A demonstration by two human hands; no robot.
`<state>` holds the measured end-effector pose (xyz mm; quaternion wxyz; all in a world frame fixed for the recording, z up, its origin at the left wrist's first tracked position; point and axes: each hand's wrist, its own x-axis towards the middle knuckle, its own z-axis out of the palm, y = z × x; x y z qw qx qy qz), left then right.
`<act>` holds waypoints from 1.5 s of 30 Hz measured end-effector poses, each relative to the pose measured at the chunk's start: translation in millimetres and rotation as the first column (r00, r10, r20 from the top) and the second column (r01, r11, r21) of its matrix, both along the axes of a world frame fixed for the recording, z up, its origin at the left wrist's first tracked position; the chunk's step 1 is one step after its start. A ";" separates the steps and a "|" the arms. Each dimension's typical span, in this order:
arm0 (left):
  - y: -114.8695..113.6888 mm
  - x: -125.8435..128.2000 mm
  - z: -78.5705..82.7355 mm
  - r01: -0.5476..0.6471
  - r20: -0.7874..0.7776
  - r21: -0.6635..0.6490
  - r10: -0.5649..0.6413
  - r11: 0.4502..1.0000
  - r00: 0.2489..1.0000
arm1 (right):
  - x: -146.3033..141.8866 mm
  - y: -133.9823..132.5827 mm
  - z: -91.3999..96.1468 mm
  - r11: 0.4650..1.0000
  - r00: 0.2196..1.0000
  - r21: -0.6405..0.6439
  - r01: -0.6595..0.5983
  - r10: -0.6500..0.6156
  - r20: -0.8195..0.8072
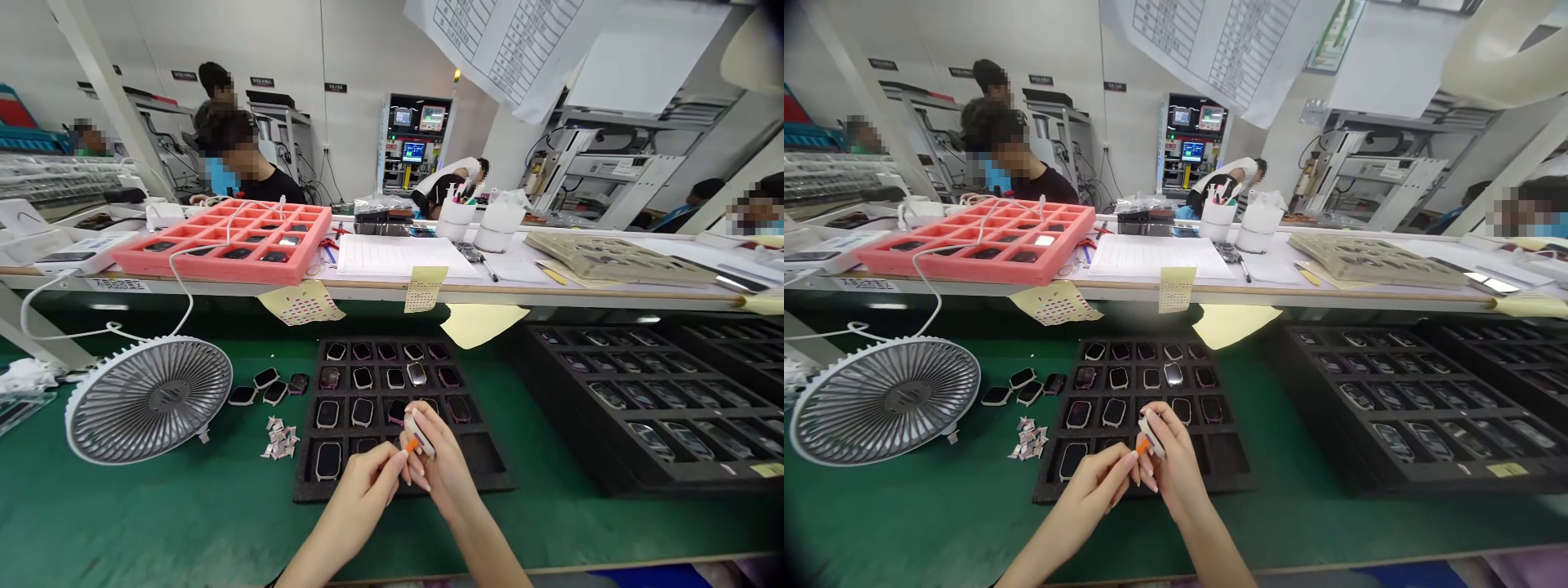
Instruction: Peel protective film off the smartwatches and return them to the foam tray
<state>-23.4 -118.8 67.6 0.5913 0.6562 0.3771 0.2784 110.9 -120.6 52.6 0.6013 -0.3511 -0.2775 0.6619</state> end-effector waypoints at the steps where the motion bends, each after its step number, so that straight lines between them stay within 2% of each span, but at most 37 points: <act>1: 0.0 -0.4 0.1 0.000 0.003 0.001 0.000 1.000 1.000 | 0.5 0.1 -0.6 1.000 1.000 0.012 0.003 -0.003 0.016; 6: 4.1 -0.7 0.7 0.041 0.007 -0.030 -0.041 0.999 0.999 | 1.1 -1.0 -0.5 0.998 0.999 0.069 -0.003 -0.001 0.053; 9: 6.9 0.3 -3.8 0.076 0.058 -0.072 -0.072 0.994 0.996 | -1.8 -0.6 1.2 0.996 0.993 0.045 -0.071 0.075 -0.093; 12: 6.3 2.1 -10.1 0.053 0.126 -0.104 -0.040 0.993 0.991 | -5.3 2.7 1.4 0.995 0.964 0.023 -0.102 0.104 -0.246; 17: 6.1 2.7 -12.4 0.043 0.148 -0.159 -0.019 0.986 0.989 | -6.0 7.5 -2.5 0.995 0.954 -0.031 -0.092 0.079 -0.288; 20: 8.7 4.6 -10.8 -0.007 0.185 -0.162 0.038 0.987 0.982 | -7.2 3.7 -4.3 0.998 0.979 -0.058 -0.034 0.021 -0.204; 24: 8.7 12.6 -11.9 -0.079 0.207 -0.113 0.101 0.990 0.973 | -14.7 -5.9 -8.0 0.991 0.992 -0.049 0.120 -0.118 0.051; 27: 7.2 13.8 -16.4 -0.104 0.134 -0.034 0.108 0.994 0.985 | -16.0 -8.0 -15.1 0.985 0.962 0.044 0.167 -0.172 0.212; 29: 8.9 5.2 -21.4 -0.136 0.098 -0.019 0.137 0.991 0.986 | -8.8 -6.8 -20.9 0.970 0.930 0.130 0.205 -0.234 0.283; 31: 13.9 -13.7 -28.2 -0.218 0.065 -0.007 0.218 0.976 0.974 | 5.9 -6.2 -26.9 0.935 0.860 0.202 0.291 -0.349 0.374; 32: 17.4 -26.6 -32.1 -0.277 0.029 0.013 0.277 0.961 0.960 | 15.3 -6.7 -30.3 0.914 0.795 0.233 0.331 -0.403 0.453; 34: 24.5 -56.3 -40.3 -0.372 -0.116 0.144 0.389 0.917 0.914 | 34.9 -9.5 -39.5 0.906 0.594 0.269 0.327 -0.419 0.687; 35: 27.4 -71.3 -44.2 -0.395 -0.231 0.228 0.444 0.890 0.866 | 43.7 -11.5 -45.4 0.915 0.473 0.275 0.295 -0.390 0.790; 37: 30.7 -97.5 -51.5 -0.431 -0.421 0.324 0.536 0.842 0.731 | 57.1 -15.7 -59.0 0.932 0.281 0.303 0.198 -0.350 0.894; 39: 30.7 -115.4 -57.4 -0.428 -0.546 0.359 0.559 0.829 0.624 | 63.7 -18.8 -71.5 0.935 0.140 0.337 0.112 -0.351 0.926; 41: 28.9 -125.1 -61.4 -0.427 -0.609 0.377 0.567 0.822 0.554 | 64.6 -20.1 -78.3 0.924 0.029 0.380 0.044 -0.381 0.924; 43: 27.2 -128.4 -62.6 -0.444 -0.626 0.392 0.587 0.806 0.513 | 61.3 -19.8 -77.8 0.901 -0.069 0.434 -0.005 -0.434 0.898; 45: 26.4 -127.1 -60.7 -0.466 -0.615 0.387 0.600 0.795 0.513 | 55.0 -18.5 -72.5 0.882 -0.135 0.466 -0.064 -0.471 0.872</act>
